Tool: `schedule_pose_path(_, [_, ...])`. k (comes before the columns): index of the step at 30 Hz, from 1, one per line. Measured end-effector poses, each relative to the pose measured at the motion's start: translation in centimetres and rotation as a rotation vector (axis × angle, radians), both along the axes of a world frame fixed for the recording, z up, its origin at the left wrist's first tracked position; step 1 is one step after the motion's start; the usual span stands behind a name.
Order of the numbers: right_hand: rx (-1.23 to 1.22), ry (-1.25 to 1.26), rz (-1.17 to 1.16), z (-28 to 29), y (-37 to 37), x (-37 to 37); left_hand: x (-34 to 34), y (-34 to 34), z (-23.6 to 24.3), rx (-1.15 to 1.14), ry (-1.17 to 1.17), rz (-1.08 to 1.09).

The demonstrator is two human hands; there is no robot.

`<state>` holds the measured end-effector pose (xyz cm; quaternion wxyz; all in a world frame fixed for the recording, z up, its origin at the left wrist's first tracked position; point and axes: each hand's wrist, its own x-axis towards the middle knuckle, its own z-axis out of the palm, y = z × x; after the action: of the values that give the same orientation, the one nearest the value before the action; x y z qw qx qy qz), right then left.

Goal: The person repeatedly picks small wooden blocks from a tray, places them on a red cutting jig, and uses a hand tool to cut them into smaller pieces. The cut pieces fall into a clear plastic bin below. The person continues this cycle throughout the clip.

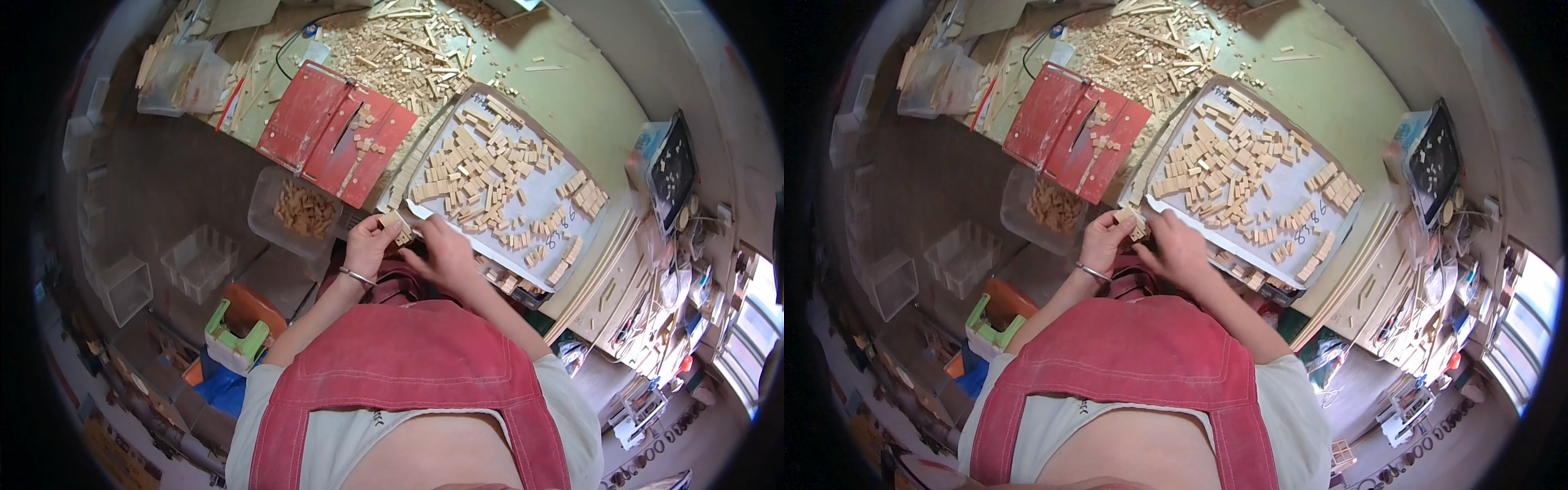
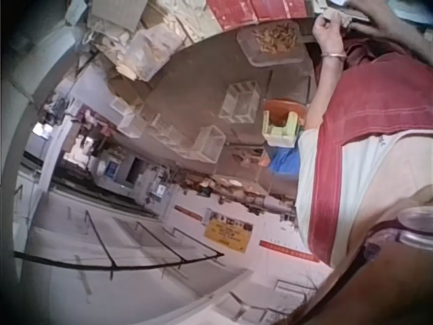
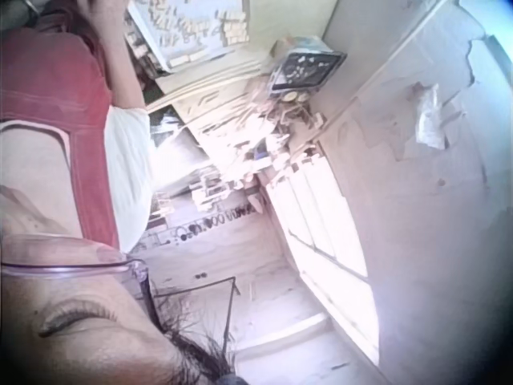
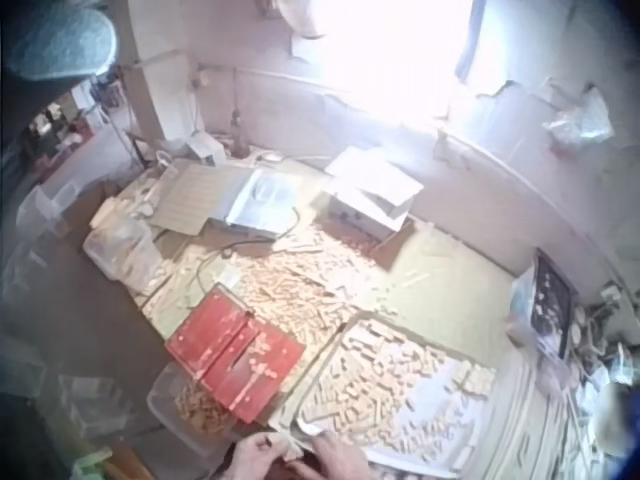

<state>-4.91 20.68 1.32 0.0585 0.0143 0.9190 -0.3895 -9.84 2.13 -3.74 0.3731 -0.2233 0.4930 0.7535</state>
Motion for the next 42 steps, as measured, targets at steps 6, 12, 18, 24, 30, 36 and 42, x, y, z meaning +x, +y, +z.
schedule_pose_path(6, [0.123,0.113,-0.174,-0.7,-4.2,-0.1,-1.0,-0.3,0.5,-0.017,0.056,0.052])
schedule_pose_path(12, [0.095,0.212,-0.465,-3.4,2.1,-2.9,-2.0,-2.1,2.3,-0.09,0.009,-0.046])
schedule_pose_path(18, [0.338,-0.043,-0.856,-11.7,13.4,-9.5,-1.7,-4.2,1.5,-0.112,0.022,-0.065])
schedule_pose_path(24, [0.317,-0.132,-0.943,-12.6,12.9,-11.2,-1.0,-6.1,0.4,-0.106,0.028,-0.052])
schedule_pose_path(30, [-0.578,-0.137,-1.066,-10.1,12.9,-9.8,-1.2,-6.8,-0.1,-0.066,0.028,-0.049])
schedule_pose_path(36, [-1.464,-0.261,-0.784,-4.3,7.3,-7.4,-2.4,-7.2,0.2,-0.037,0.019,-0.082])
schedule_pose_path(42, [-1.691,-0.325,-0.592,-2.1,-1.3,-6.4,-3.8,-8.8,0.8,-0.03,0.069,-0.083])
